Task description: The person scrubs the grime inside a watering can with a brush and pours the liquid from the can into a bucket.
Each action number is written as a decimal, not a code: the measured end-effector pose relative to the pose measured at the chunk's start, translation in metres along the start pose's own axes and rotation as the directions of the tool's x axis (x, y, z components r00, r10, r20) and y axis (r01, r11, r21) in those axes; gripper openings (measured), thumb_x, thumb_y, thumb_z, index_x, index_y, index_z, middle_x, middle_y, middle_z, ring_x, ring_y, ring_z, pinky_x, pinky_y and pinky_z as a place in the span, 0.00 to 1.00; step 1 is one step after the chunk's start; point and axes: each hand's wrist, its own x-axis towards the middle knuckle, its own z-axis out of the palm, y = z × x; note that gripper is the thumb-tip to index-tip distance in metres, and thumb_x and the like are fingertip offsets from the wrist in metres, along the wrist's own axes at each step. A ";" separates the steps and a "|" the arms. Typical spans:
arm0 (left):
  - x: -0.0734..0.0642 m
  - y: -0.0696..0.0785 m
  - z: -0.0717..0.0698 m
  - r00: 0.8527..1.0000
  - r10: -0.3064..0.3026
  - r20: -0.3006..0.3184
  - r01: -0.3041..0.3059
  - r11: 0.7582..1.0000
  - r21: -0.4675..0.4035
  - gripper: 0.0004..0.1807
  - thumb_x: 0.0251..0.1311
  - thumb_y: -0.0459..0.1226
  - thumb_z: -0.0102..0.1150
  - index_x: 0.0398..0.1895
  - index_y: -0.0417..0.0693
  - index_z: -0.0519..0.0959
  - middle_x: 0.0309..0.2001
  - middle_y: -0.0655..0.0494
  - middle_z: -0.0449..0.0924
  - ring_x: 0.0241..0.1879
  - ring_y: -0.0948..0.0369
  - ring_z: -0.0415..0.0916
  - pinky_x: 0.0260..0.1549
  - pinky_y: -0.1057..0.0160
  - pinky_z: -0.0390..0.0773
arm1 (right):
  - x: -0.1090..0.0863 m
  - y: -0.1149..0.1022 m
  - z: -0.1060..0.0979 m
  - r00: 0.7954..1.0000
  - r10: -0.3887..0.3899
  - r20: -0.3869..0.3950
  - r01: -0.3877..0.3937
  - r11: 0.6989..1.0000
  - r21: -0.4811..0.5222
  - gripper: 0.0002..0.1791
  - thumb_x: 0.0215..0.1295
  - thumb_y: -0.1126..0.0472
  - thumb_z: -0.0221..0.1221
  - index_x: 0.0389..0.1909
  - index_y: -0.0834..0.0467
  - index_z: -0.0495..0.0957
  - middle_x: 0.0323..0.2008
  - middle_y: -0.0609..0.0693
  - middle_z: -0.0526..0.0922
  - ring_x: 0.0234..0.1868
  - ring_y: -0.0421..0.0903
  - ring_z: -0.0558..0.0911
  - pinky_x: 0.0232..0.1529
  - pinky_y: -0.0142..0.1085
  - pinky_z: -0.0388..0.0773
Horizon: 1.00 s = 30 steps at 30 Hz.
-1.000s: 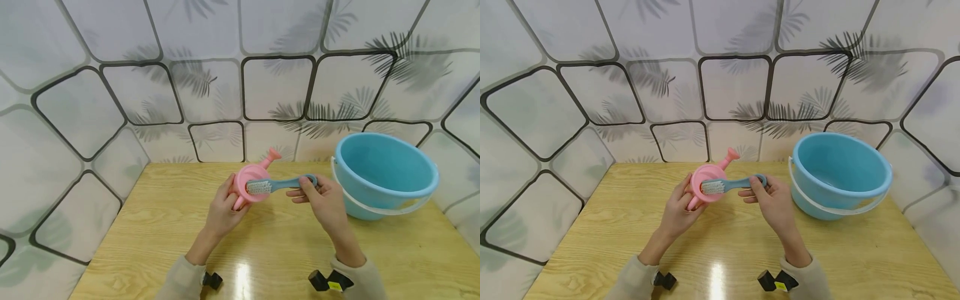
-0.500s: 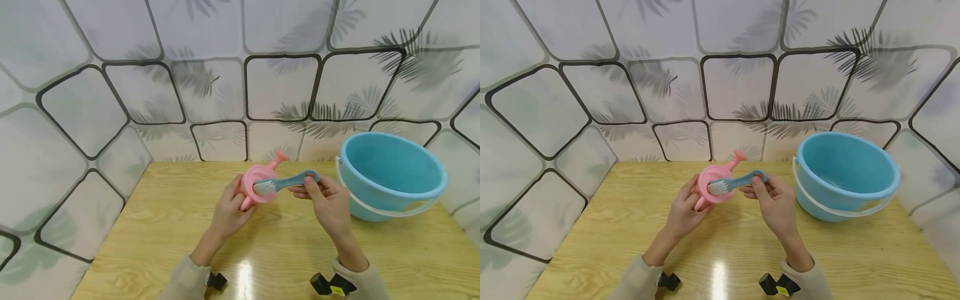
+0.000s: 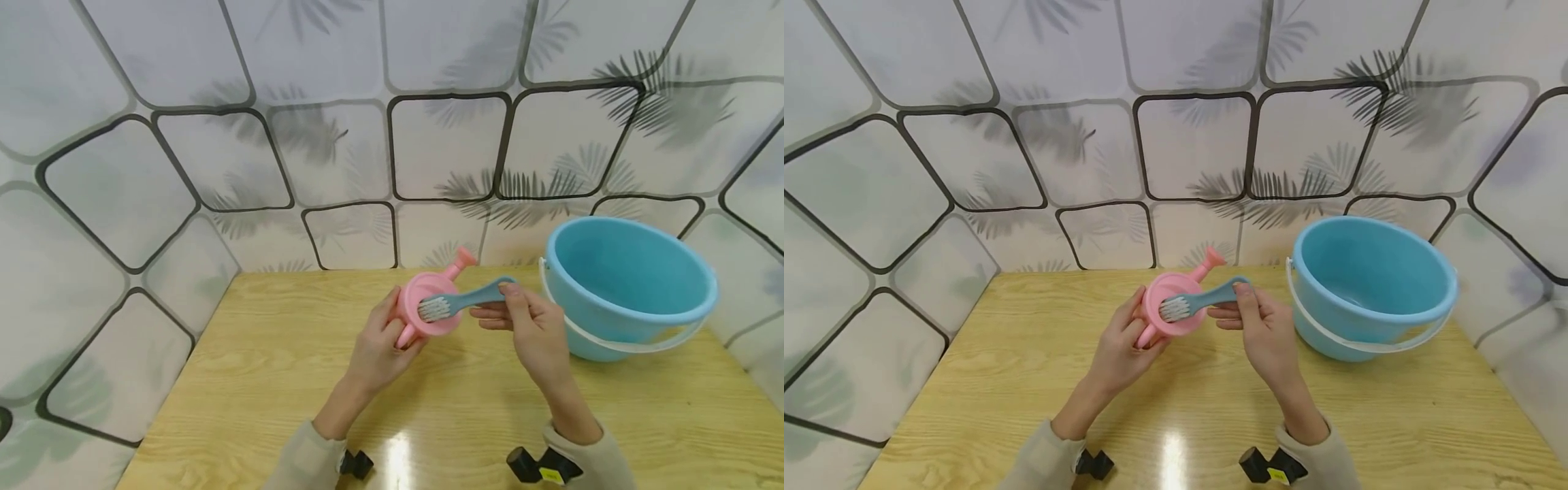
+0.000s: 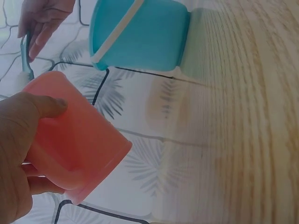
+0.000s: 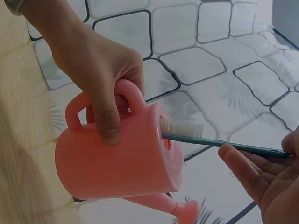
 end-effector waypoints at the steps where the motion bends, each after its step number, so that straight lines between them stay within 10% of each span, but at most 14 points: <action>1: 0.000 0.000 0.000 1.000 0.001 -0.002 -0.001 1.000 0.000 0.20 0.41 0.36 0.81 0.24 0.41 0.73 0.60 0.28 0.72 0.60 0.39 0.74 0.55 0.50 0.79 | 0.000 -0.001 -0.001 1.000 0.006 0.023 -0.006 1.000 0.012 0.20 0.79 0.60 0.46 0.46 0.73 0.80 0.35 0.56 0.89 0.33 0.46 0.89 0.32 0.40 0.86; 18: 0.003 0.001 -0.002 1.000 -0.009 -0.025 0.009 1.000 -0.025 0.21 0.40 0.34 0.81 0.23 0.40 0.73 0.59 0.26 0.72 0.59 0.38 0.74 0.54 0.49 0.81 | 0.005 0.001 -0.011 0.976 0.022 0.217 -0.072 0.972 0.223 0.20 0.80 0.64 0.44 0.50 0.79 0.75 0.40 0.56 0.89 0.29 0.45 0.88 0.27 0.40 0.85; 30: 0.001 0.001 -0.006 1.000 -0.023 0.001 0.023 1.000 -0.003 0.20 0.43 0.35 0.80 0.25 0.39 0.74 0.60 0.26 0.72 0.60 0.38 0.74 0.54 0.48 0.80 | 0.006 0.002 -0.007 0.977 0.070 0.200 -0.110 0.975 0.195 0.21 0.79 0.62 0.45 0.49 0.79 0.75 0.39 0.54 0.89 0.28 0.46 0.88 0.26 0.41 0.85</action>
